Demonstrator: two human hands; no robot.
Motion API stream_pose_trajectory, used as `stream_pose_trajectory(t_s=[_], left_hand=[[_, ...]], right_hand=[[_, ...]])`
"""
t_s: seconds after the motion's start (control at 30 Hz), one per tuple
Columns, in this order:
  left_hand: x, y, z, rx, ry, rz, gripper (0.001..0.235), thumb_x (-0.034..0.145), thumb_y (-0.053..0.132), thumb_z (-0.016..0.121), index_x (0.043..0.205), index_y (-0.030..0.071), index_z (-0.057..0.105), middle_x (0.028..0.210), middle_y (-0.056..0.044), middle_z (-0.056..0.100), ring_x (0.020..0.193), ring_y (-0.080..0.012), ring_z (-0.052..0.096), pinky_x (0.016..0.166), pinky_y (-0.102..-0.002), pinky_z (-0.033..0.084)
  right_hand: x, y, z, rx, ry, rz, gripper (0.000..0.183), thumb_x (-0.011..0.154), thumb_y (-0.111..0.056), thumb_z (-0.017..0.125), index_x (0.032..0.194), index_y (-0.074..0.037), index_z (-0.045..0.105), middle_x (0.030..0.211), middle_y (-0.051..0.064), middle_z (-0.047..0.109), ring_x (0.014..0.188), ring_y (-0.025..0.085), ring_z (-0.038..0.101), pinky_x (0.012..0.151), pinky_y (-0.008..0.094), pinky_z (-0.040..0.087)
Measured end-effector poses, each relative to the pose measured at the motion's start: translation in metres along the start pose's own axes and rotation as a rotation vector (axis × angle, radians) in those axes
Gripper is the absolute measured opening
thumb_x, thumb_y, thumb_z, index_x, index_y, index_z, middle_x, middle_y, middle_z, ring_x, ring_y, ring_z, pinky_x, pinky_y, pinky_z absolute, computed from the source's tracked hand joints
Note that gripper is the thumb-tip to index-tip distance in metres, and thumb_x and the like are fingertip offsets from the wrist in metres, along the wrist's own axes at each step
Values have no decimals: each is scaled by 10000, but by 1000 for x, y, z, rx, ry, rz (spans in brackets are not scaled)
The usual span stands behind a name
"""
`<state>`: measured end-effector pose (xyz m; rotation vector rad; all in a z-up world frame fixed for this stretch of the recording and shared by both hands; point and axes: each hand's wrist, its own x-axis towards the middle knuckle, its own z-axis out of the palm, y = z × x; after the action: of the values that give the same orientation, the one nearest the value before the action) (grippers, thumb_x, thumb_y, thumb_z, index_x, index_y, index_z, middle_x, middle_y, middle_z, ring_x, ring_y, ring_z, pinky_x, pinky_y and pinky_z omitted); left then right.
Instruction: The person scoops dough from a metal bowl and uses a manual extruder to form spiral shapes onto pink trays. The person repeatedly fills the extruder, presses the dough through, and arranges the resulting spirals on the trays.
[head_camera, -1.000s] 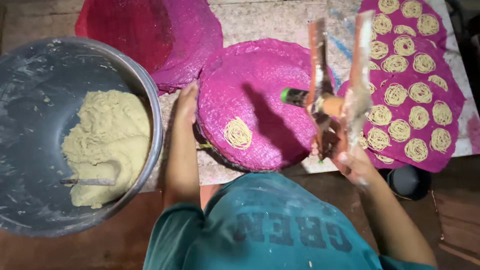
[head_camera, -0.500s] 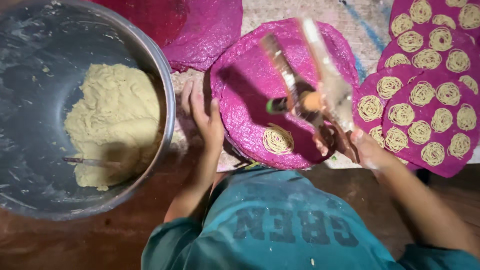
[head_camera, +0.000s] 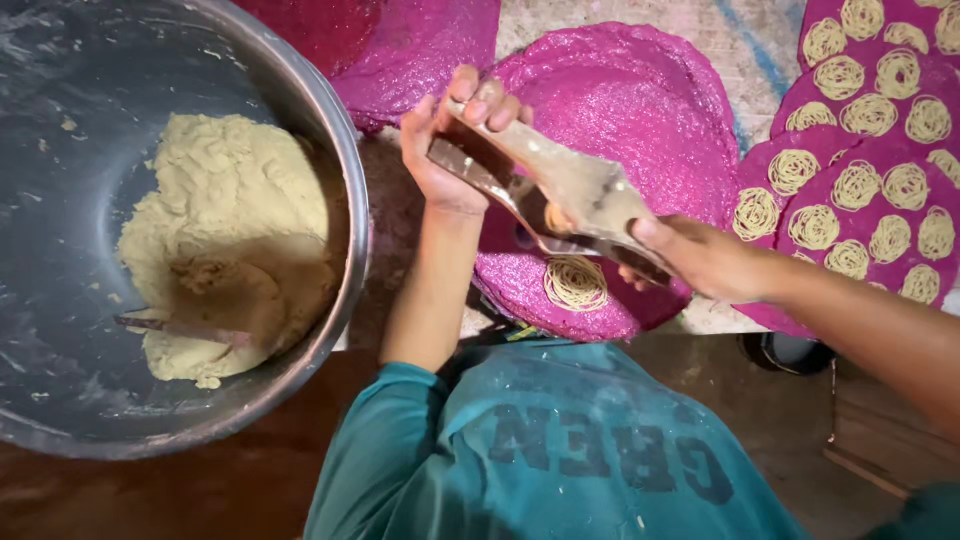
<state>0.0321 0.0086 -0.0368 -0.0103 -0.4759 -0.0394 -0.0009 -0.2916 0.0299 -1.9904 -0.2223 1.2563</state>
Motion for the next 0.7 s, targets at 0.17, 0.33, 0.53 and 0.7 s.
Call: stream_pose_trajectory(t_s=[0.17,0.33,0.53,0.7], left_hand=[[-13,4,-18,-31,29,40,286,1009,449,472,1014,167,520,902,18,564,927,-158,565,1010,-395,486],[2,-13,-25,-3,47,97,270,1040,430,458,1012,172,533,906,17,559,919,-162,568,1013,-409,511],[12,23,-9,-1,-90,41,310,1017,454,442,990,161,539,870,18,564,890,-143,580,970,-373,558],[-5,2,-2,1,11,103,271,1016,410,432,976,160,531,865,8,570,888,-154,594,946,-388,562]], right_hand=[[9,-14,17,39,14,65,779,995,-632,291,1000,26,707,855,122,741,802,214,709,782,375,592],[-5,-33,-2,-160,148,96,691,998,-602,307,1027,-16,672,800,84,684,740,185,636,707,364,541],[7,-43,17,-110,109,-125,669,1030,-583,309,926,-10,637,748,64,629,693,158,610,658,339,529],[-12,-42,14,-56,82,61,670,998,-584,303,906,-8,633,737,67,649,668,166,628,643,351,566]])
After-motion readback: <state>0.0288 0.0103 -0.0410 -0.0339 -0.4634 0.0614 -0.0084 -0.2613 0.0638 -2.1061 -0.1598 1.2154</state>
